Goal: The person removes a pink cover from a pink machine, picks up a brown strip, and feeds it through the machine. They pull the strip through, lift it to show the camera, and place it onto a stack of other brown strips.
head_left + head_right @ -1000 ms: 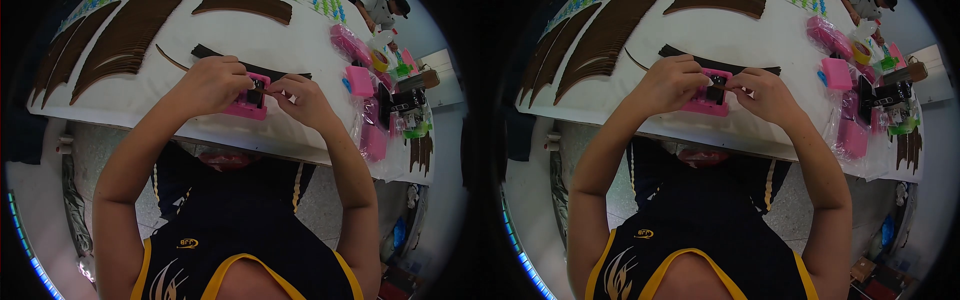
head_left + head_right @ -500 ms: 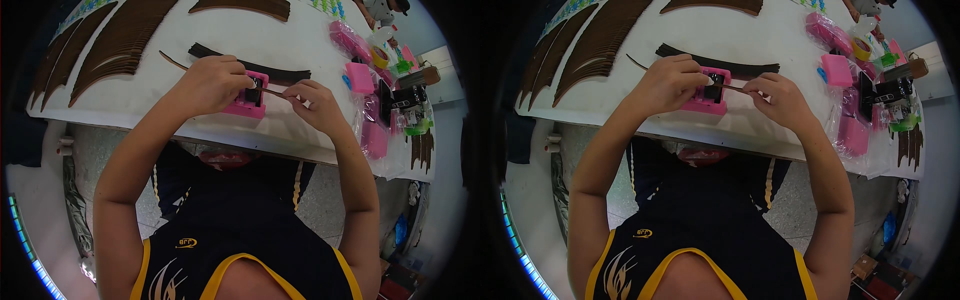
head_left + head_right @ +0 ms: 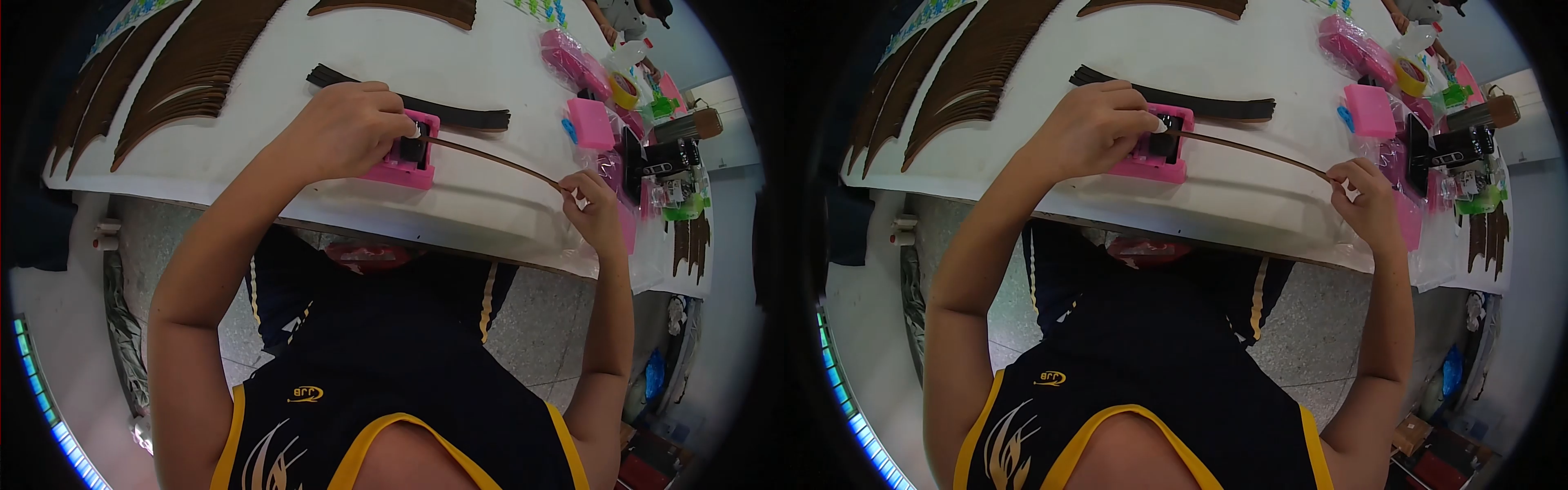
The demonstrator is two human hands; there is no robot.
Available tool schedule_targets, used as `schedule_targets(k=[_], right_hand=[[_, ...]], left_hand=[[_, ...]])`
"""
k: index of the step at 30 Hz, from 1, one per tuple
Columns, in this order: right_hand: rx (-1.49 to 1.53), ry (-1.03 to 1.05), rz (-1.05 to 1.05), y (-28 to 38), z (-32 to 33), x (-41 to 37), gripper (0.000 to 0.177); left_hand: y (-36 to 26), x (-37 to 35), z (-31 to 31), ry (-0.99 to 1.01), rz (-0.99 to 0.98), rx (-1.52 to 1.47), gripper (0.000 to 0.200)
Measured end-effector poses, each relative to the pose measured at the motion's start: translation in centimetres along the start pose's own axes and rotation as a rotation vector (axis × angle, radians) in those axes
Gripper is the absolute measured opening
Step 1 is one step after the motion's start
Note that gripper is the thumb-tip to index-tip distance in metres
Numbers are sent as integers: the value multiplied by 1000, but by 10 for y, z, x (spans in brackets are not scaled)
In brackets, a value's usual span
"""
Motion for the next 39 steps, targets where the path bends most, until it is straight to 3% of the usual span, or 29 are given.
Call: schedule_targets(k=[39], right_hand=[[-81, -96, 47, -5, -1, 4, 25]], left_hand=[[-7, 16, 12, 116, -16, 83, 16]])
Point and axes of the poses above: each hand's wrist, its own x-axis towards the middle knuckle, its own z-axis out of the back of the hand, y = z × x, the point moved 2 cm from there along x, towards the middle knuckle, and after that the axes turned 4 degrees about y, right-handed, at the moved point
